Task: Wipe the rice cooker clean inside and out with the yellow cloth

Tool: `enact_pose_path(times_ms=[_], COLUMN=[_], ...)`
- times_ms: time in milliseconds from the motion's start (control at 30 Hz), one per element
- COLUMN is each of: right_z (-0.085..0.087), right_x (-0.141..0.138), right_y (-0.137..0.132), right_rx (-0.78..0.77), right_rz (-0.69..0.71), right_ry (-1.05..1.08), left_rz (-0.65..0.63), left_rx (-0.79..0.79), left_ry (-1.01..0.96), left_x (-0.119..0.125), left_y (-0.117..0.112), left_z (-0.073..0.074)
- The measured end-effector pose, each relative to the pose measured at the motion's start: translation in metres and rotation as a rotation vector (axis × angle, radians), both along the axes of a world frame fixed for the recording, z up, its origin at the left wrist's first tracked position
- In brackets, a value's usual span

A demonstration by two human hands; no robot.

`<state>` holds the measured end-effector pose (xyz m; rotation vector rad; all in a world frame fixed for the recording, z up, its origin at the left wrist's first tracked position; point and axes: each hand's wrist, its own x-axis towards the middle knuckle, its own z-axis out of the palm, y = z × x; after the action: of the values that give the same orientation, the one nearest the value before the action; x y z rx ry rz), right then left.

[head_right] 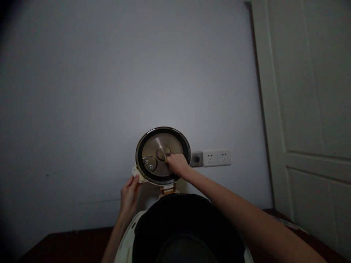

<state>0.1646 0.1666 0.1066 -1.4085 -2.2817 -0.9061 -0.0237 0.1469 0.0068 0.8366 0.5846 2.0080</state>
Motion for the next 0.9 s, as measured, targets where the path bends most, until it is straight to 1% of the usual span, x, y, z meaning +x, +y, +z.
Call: enact_pose_path(times_ms=[100, 167, 200, 267, 433, 500, 567, 700, 767, 833, 900], right_z=[-0.004, -0.002, 0.002, 0.015, 0.059, 0.068, 0.066, 0.044, 0.039, 0.043, 0.053], right_x=[-0.023, -0.035, -0.039, -0.044, -0.049, -0.055, -0.062, -0.073, -0.074, -0.072, -0.067], right_y=[-0.005, -0.006, -0.006, -0.004, 0.005, 0.007, 0.005, -0.003, -0.006, -0.006, -0.003], right_rx=[0.002, 0.016, 0.028, 0.058, 0.121, 0.134, 0.122, 0.064, 0.059, 0.075, 0.106], right_rz=[0.061, 0.095, 0.104, 0.108, 0.089, 0.103, 0.134, 0.21, 0.223, 0.211, 0.184], right_ry=[-0.012, -0.01, -0.003, 0.024, 0.102, 0.113, 0.098, 0.01, -0.015, -0.016, -0.001], left_rz=[0.016, 0.031, 0.038, 0.045, 0.043, 0.043, 0.039, 0.028, 0.03, 0.036, 0.047], left_rx=[0.003, -0.012, -0.02, -0.029, -0.008, -0.016, -0.027, -0.012, -0.01, -0.022, -0.03], left_ry=[-0.01, -0.011, -0.009, 0.002, 0.013, -0.001, -0.011, 0.007, 0.007, 0.002, 0.004], left_x=[0.001, 0.001, 0.001, 0.001, 0.001, 0.001, 0.0, 0.0, 0.0, 0.0, 0.0], left_y=[0.001, 0.001, 0.0, -0.001, -0.003, -0.002, -0.001, -0.001, -0.002, -0.001, 0.0], left_z=[0.0, 0.001, 0.002, 0.002, 0.003, 0.002, 0.002, 0.003, 0.004, 0.003, 0.002])
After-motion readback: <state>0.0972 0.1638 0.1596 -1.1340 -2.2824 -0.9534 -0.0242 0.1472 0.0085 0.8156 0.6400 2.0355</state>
